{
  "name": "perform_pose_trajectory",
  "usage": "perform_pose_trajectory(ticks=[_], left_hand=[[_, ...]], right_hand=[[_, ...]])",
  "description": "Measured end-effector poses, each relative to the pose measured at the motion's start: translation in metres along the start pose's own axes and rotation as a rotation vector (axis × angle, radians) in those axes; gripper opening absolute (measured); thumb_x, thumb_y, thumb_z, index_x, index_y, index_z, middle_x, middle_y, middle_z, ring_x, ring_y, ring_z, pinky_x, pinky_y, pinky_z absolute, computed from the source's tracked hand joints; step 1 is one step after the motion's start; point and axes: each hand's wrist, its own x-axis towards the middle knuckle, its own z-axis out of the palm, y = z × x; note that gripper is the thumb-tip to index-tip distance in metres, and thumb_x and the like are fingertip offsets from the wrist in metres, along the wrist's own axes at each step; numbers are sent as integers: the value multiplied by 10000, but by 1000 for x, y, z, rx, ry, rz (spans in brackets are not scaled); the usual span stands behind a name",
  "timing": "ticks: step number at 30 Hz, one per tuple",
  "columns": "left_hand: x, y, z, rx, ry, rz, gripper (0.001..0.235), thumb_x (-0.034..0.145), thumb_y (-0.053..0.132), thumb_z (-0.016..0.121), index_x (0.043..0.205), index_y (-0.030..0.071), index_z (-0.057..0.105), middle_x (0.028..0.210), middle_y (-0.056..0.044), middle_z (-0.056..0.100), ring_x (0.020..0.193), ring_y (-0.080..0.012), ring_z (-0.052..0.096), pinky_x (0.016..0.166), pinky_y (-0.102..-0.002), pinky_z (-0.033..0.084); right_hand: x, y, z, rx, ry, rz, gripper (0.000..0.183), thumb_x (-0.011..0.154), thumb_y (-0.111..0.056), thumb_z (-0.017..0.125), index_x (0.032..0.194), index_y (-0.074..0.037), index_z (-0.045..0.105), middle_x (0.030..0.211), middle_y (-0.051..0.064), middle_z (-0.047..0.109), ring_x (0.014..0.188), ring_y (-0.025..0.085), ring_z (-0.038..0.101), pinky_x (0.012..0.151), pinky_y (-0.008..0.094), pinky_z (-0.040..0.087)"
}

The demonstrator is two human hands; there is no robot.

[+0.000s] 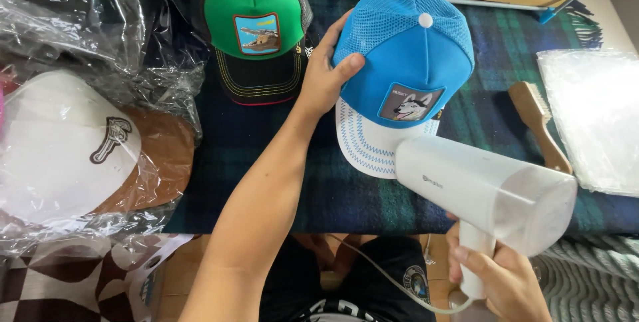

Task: The person uses a handheld steamer to apply steam to a blue and white trucker cap, focusing on the front panel and brim. They then use a wooden brush to brush the cap's surface and finally turn the cap over to inspect the inside.

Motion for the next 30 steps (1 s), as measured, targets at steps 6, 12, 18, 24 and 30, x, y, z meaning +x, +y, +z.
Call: perform_pose_trajectory(ticks=[6, 12, 18, 24, 30], left_hand=[[0, -2, -4, 15, -9, -41, 896, 896, 689, 724, 1570, 209, 380, 1549, -147, 509, 1392, -357, 571, 1103, -492, 580], [2, 7, -6, -9, -23, -94, 969, 827, 722, 759, 1562, 205, 394, 1545, -157, 504, 1385, -367, 565, 1095, -508, 577], [2, 14, -14, -210, -90, -82, 723, 1024, 535, 650, 1574, 126, 421, 1608, -188, 461, 1496, -342, 461, 1244, -500, 404], [7, -4, -21, -196, -94, -131, 781, 975, 540, 726, 1580, 162, 407, 1606, -173, 459, 1462, -341, 489, 1206, -467, 458], [7, -1, -18, -162, -67, -128, 777, 963, 534, 737, 1569, 160, 425, 1600, -173, 471, 1469, -332, 488, 1208, -453, 463]], right_hand=[[-16, -46, 47, -89, -37, 104, 228, 808, 9, 749, 986, 136, 813, 988, 222, 834, 730, 319, 845, 652, 432, 727], [-1, -72, 115, -184, -94, 90, 309, 797, -29, 807, 1098, -22, 739, 723, 69, 666, 597, 128, 563, 503, 306, 507], [21, -98, 157, -315, -163, 18, 268, 823, -178, 762, 1055, -117, 643, 661, 34, 637, 548, 125, 558, 516, 312, 468], [8, -88, 139, -353, -168, 19, 417, 847, -245, 780, 1233, -151, 652, 945, -11, 692, 798, 104, 589, 744, 286, 519], [-16, -60, 87, -286, -73, 288, 671, 765, -254, 829, 1410, -210, 649, 688, 106, 742, 547, 192, 646, 533, 338, 556]])
